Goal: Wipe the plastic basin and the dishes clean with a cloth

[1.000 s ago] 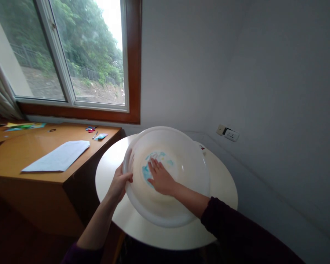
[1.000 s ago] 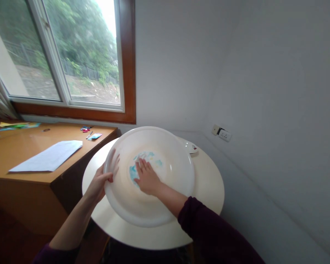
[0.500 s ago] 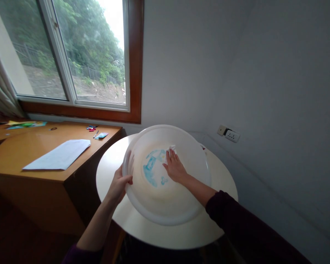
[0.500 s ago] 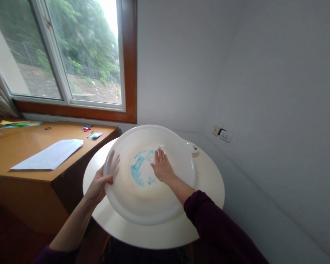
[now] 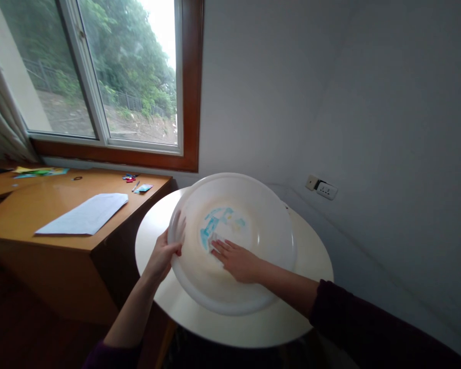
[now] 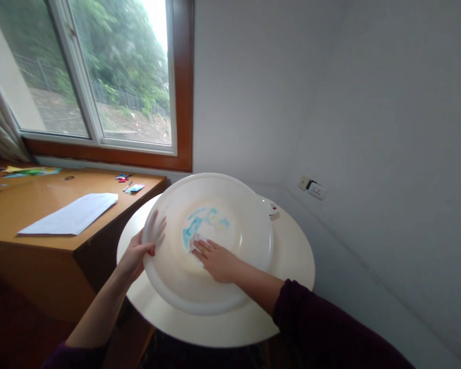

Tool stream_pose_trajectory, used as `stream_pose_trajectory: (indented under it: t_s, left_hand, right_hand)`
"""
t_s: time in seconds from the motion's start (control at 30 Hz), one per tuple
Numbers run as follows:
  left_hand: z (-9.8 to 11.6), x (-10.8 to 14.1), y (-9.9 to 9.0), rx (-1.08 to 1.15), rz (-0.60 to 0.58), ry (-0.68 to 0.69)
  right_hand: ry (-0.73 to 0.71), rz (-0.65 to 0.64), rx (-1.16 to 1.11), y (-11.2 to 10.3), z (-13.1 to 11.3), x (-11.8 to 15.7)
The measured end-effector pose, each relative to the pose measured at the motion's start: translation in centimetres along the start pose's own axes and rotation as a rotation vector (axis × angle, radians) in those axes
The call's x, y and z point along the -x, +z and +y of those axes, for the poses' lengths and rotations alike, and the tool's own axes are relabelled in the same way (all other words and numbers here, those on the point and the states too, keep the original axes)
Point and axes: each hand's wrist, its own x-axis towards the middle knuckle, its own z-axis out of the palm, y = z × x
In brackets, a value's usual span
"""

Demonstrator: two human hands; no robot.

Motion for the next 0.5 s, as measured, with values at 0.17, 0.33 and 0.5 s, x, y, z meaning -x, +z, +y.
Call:
stream_pose_trajectory:
  t_s: [0.17,0.33,0.5]
  left_hand:
    - [0.0,0.3,0.0,-0.036,-0.025,0.054]
    - [-0.2,0.5,0.2,-0.032,-0.021,0.065]
    - [-0.5,0.2,0.4,0.001,0.024,0.072]
  right_hand:
    - [0.333,0.090,0.089,0.8,0.8,0.3]
    - [0.724,0.058,0.104,0.2,0.5,-0.1]
    - [0.969,-0.150,0.096,-1.5,-0.6,-0.1]
